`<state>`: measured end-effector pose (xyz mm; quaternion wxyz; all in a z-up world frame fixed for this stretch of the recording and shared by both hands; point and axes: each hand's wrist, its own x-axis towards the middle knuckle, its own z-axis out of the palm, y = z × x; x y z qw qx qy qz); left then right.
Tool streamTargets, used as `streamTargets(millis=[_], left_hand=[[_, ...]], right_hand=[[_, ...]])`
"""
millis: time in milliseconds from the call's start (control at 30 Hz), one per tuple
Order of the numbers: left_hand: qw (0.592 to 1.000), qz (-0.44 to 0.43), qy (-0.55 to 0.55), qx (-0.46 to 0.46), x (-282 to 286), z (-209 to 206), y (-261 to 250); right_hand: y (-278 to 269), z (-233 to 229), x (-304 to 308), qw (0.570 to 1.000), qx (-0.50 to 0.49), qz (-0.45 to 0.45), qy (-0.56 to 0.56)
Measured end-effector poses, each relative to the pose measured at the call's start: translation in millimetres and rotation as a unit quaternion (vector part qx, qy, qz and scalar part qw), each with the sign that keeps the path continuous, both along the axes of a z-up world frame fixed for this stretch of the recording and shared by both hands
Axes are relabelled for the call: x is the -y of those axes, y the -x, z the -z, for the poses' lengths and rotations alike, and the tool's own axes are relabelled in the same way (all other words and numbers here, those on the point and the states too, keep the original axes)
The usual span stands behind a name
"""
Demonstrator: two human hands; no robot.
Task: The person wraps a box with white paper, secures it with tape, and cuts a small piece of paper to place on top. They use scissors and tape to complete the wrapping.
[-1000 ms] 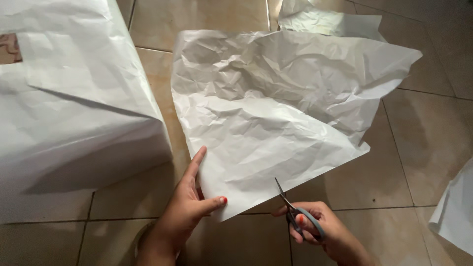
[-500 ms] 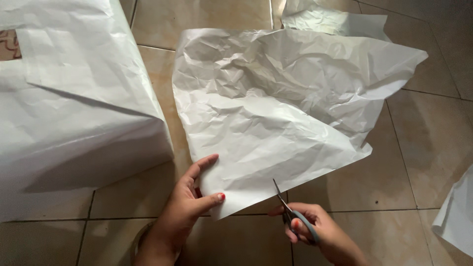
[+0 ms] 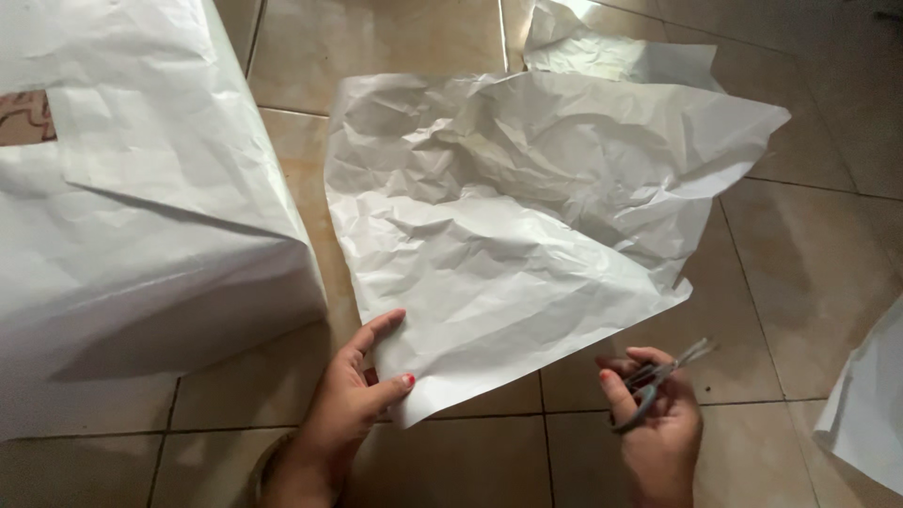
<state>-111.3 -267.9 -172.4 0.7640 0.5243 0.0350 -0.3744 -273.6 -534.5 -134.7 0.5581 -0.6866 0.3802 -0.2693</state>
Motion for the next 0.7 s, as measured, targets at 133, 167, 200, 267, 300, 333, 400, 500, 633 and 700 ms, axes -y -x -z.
streamTargets(millis=[133,167,200,267,300,333,400,500,633,700], left_hand=[[1.0,0.002,0.019,0.0,-0.1,4.2,3.0],[1.0,-0.001,0.026,0.01,-0.6,5.3,4.2],[0.999,-0.004,0.033,0.02,-0.8,6.4,4.8],[0.999,-0.012,0.046,0.001,-0.4,8.7,4.6],[0.998,-0.015,0.054,-0.008,0.0,10.0,4.5],[0.999,-0.022,0.042,0.002,0.6,11.5,4.0],[0.999,-0.037,0.02,0.024,2.8,16.3,1.5],[0.989,-0.018,-0.037,0.141,6.1,27.8,1.9],[0.967,-0.017,-0.09,0.238,7.3,50.0,0.5],[0.942,0.018,-0.188,0.276,5.8,58.2,-2.0]], right_hand=[[-18.0,17.9,2.4,0.985,0.103,0.06,-0.121],[-20.4,23.9,3.3,0.982,0.127,0.054,-0.132],[-25.3,32.1,3.8,0.977,0.151,0.047,-0.143],[-29.0,46.0,7.8,0.974,0.18,0.035,-0.131],[-31.8,54.1,10.2,0.976,0.185,0.03,-0.109],[-32.5,61.9,12.8,0.977,0.191,0.025,-0.087],[-27.4,75.7,19.2,0.984,0.156,0.055,-0.07],[-12.3,98.7,21.6,0.992,0.084,0.082,-0.049],[11.6,117.9,16.7,0.993,0.009,0.094,-0.077],[20.9,112.0,9.6,0.988,-0.048,0.132,-0.07]])
